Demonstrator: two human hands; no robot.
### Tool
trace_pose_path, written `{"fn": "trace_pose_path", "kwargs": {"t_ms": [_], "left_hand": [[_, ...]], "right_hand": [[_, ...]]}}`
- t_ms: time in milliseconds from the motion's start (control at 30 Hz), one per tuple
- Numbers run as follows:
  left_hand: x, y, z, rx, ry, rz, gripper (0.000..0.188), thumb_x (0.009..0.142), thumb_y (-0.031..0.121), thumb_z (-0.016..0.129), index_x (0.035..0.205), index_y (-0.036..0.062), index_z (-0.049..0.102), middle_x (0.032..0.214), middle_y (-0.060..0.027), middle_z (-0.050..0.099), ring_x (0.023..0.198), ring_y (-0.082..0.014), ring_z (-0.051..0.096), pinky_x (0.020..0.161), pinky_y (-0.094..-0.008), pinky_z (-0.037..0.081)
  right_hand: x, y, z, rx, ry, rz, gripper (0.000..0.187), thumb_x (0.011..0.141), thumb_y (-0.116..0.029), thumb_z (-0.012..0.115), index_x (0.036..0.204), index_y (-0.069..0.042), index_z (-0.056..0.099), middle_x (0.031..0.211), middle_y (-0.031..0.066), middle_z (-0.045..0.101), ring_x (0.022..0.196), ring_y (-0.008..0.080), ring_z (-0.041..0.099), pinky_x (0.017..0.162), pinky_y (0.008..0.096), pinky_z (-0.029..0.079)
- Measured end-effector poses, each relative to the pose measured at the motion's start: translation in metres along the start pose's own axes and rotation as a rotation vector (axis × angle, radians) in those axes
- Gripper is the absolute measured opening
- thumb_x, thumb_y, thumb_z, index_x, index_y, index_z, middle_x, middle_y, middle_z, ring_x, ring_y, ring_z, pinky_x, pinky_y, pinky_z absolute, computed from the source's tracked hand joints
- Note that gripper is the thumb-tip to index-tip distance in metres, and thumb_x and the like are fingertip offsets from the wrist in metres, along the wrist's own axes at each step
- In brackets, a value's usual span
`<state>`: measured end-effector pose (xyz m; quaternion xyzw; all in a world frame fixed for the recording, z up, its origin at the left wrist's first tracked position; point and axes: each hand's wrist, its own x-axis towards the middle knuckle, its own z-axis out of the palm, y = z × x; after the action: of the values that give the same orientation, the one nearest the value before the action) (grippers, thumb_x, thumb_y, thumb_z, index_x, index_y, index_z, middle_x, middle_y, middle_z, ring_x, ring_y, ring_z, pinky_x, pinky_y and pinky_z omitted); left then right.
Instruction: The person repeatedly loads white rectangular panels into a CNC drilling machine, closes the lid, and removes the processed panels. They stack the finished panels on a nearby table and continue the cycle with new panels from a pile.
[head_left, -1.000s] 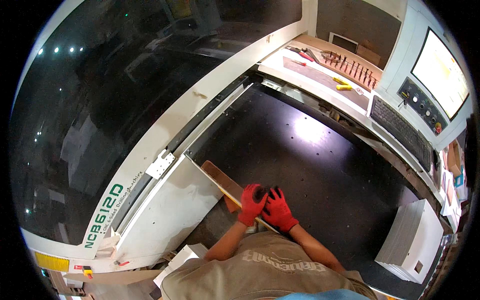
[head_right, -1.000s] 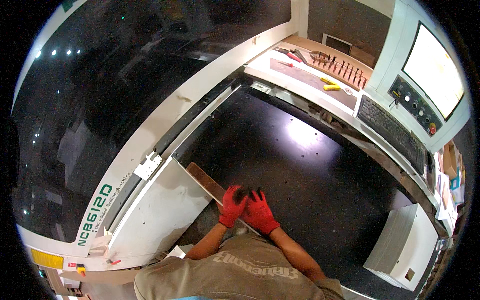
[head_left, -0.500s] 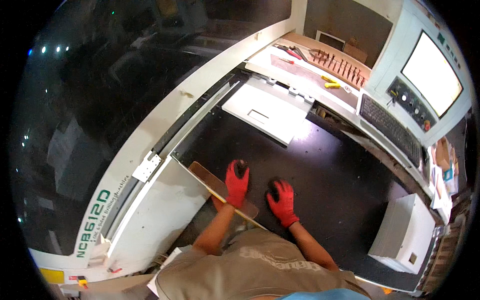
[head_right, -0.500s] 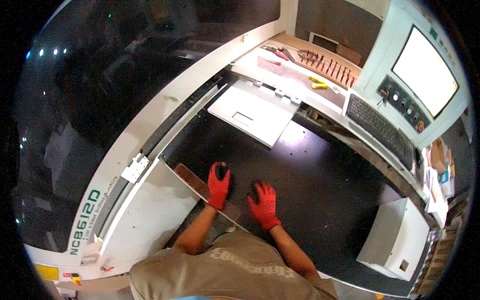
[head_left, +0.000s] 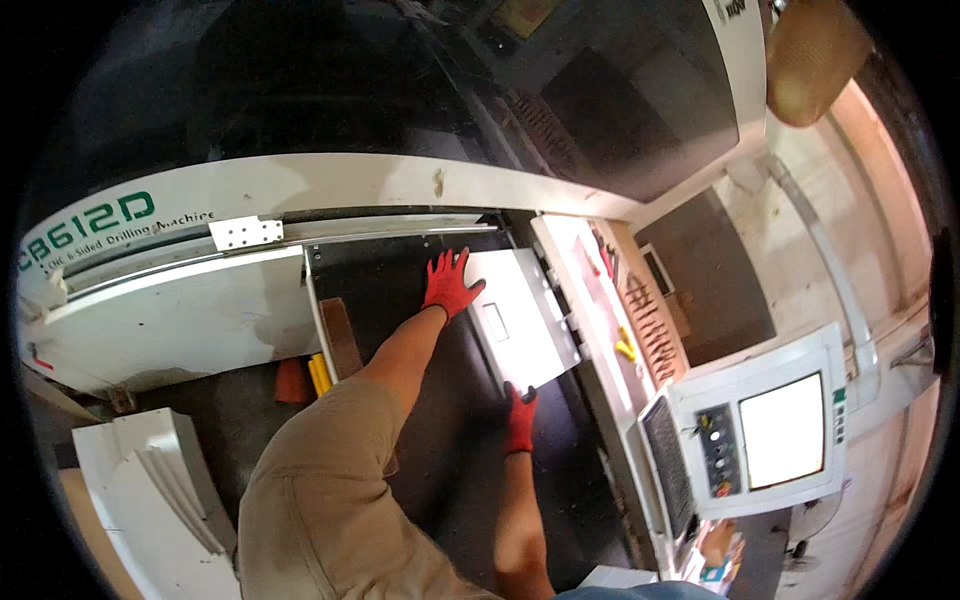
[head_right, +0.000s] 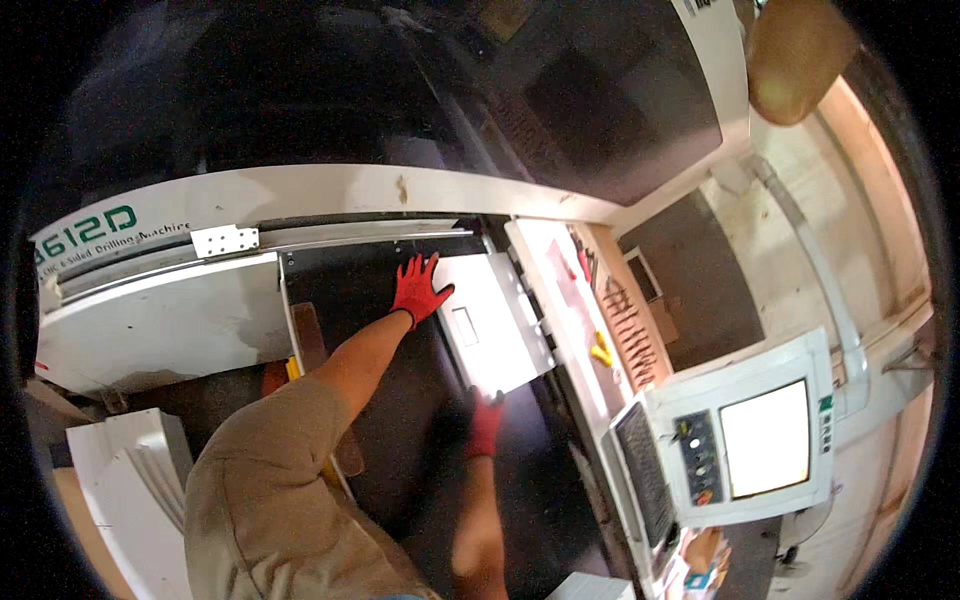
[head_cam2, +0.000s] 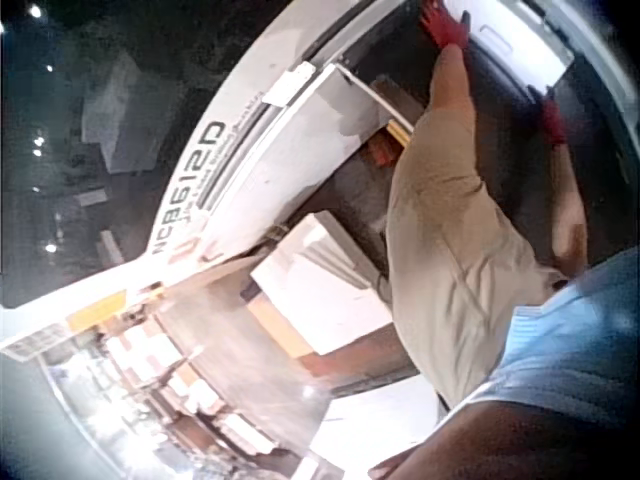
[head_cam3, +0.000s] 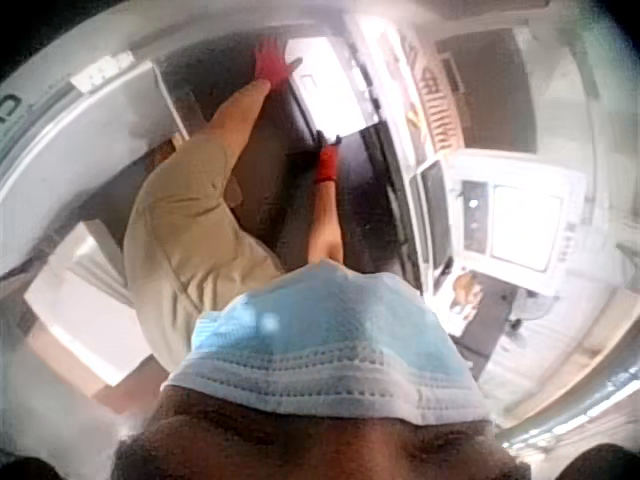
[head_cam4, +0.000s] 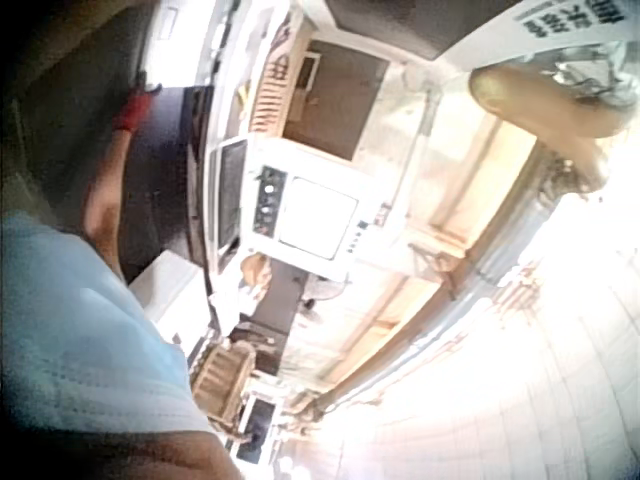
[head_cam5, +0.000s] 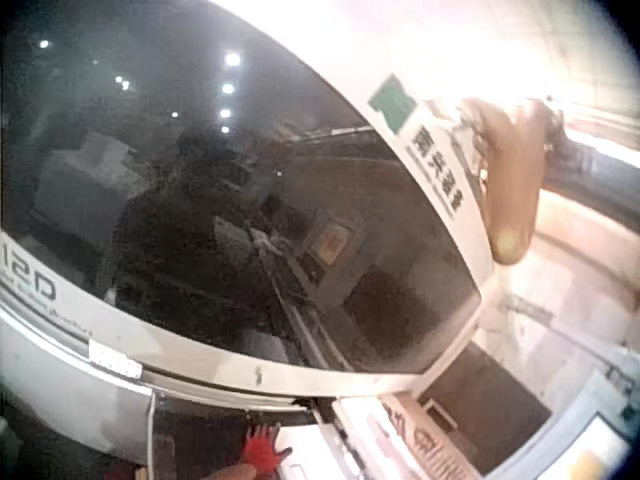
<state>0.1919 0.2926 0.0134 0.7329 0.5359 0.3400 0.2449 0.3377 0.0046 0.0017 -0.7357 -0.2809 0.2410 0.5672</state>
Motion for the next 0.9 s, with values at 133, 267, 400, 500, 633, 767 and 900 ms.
{"fn": "trace_pose_path", "kwargs": {"t_ms": [133, 267, 400, 500, 633, 767, 900], "left_hand": [[0.008, -0.007, 0.002, -0.058, -0.013, 0.023, 0.093, 0.086, 0.068, 0.067, 0.159, 0.0151, 0.042, 0.161, -0.0206, 0.042, 0.151, -0.0377, 0.035, 0.126, -0.0605, 0.016], [0.008, -0.017, 0.001, -0.165, 0.005, 0.035, 0.085, 0.088, 0.066, 0.066, 0.152, 0.0119, 0.050, 0.156, -0.0162, 0.050, 0.147, -0.0364, 0.041, 0.126, -0.0601, 0.019], [0.004, -0.021, 0.005, -0.008, -0.110, 0.193, 0.066, 0.101, 0.059, 0.053, 0.150, 0.0137, 0.054, 0.155, -0.0115, 0.054, 0.148, -0.0353, 0.041, 0.125, -0.0597, 0.020], [0.001, -0.024, 0.008, 0.101, -0.226, 0.286, 0.059, 0.107, 0.054, 0.044, 0.150, 0.0160, 0.055, 0.160, -0.0094, 0.049, 0.150, -0.0347, 0.038, 0.125, -0.0605, 0.021], [-0.003, -0.033, 0.008, 0.196, -0.208, 0.335, 0.069, 0.099, 0.060, 0.054, 0.153, 0.0170, 0.052, 0.163, -0.0116, 0.044, 0.152, -0.0376, 0.035, 0.125, -0.0623, 0.020], [-0.015, -0.045, 0.001, 0.223, -0.189, 0.333, 0.072, 0.096, 0.061, 0.057, 0.153, 0.0166, 0.052, 0.163, -0.0116, 0.045, 0.151, -0.0380, 0.035, 0.125, -0.0626, 0.020], [-0.043, -0.057, -0.019, 0.211, -0.185, 0.327, 0.071, 0.096, 0.060, 0.058, 0.151, 0.0151, 0.052, 0.163, -0.0116, 0.044, 0.150, -0.0384, 0.034, 0.124, -0.0617, 0.020]], "right_hand": [[0.014, -0.024, 0.027, -0.185, 0.153, 0.131, 0.106, 0.084, -0.047, 0.086, 0.154, 0.013, 0.034, 0.156, 0.0290, 0.046, 0.143, 0.0380, 0.047, 0.117, 0.0444, 0.042], [0.003, -0.035, 0.019, -0.334, 0.204, 0.161, 0.120, 0.072, -0.039, 0.096, 0.157, 0.012, 0.028, 0.153, 0.0263, 0.050, 0.138, 0.0359, 0.053, 0.113, 0.0431, 0.045], [-0.008, -0.015, -0.023, -0.103, 0.152, 0.105, 0.123, 0.068, -0.026, 0.100, 0.158, 0.011, 0.025, 0.150, 0.0236, 0.053, 0.134, 0.0335, 0.056, 0.111, 0.0423, 0.048], [-0.033, 0.016, -0.075, -0.169, 0.123, 0.072, 0.123, 0.068, -0.024, 0.100, 0.160, 0.007, 0.024, 0.147, 0.0225, 0.055, 0.133, 0.0309, 0.056, 0.109, 0.0411, 0.049], [-0.093, 0.047, -0.170, -0.273, 0.218, 0.203, 0.123, 0.068, -0.022, 0.101, 0.162, 0.001, 0.025, 0.138, 0.0188, 0.061, 0.117, 0.0252, 0.064, 0.095, 0.0377, 0.056], [-0.189, 0.075, -0.270, -0.678, 0.338, 0.162, 0.116, 0.073, -0.025, 0.098, 0.162, 0.002, 0.028, 0.150, 0.0236, 0.053, 0.133, 0.0303, 0.057, 0.111, 0.0409, 0.047], [-0.281, 0.089, -0.352, -0.615, 0.311, 0.325, 0.120, 0.069, -0.025, 0.099, 0.163, 0.002, 0.030, 0.158, 0.0213, 0.046, 0.142, 0.0295, 0.049, 0.118, 0.0405, 0.041]]}}
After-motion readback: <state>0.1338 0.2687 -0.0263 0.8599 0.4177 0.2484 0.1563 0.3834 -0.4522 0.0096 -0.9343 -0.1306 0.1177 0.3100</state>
